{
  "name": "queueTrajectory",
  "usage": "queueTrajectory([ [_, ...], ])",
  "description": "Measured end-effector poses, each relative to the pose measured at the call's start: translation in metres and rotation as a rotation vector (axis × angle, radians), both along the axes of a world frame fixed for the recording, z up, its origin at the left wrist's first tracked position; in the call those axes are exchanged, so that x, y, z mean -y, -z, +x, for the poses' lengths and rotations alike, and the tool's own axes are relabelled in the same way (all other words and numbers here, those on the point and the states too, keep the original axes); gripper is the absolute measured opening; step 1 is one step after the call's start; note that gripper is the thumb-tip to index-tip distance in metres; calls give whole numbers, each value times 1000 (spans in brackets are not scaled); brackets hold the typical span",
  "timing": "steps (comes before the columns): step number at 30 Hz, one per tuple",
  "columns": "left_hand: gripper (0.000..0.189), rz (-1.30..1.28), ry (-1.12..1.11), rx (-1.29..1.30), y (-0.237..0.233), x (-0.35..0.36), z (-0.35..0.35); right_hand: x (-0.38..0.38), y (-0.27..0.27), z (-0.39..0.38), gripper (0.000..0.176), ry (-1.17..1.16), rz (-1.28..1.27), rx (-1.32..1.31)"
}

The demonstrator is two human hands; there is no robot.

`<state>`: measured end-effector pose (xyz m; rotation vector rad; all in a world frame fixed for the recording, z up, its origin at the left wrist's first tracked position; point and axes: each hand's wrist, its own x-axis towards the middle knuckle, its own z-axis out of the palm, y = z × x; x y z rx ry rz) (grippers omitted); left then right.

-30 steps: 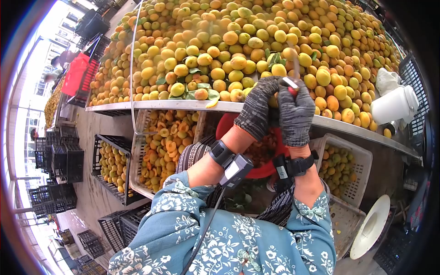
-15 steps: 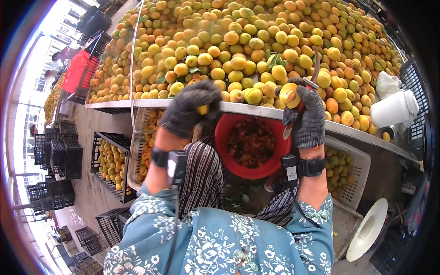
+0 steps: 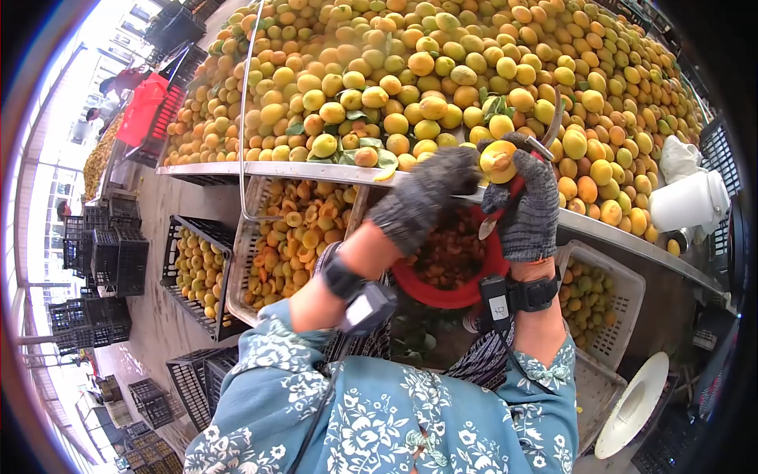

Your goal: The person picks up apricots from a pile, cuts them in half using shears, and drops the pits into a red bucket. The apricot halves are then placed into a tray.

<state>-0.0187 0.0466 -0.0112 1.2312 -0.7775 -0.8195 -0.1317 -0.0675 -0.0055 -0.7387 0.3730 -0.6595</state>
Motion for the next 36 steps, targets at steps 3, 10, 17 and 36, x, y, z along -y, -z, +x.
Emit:
queueTrajectory([
  [3,29,-70,-90,354,4,32,-21,-3,5,7,29,139,-23,-26],
  [10,24,39,13,-915,22,45,-16,16,-12,-11,23,272,-205,-186],
  [17,39,-9,-180,-250,85,65,-25,31,-22,-31,26,244,-119,92],
  [36,35,259,166,-558,15,43,-55,18,-32,-21,21,436,-528,40],
])
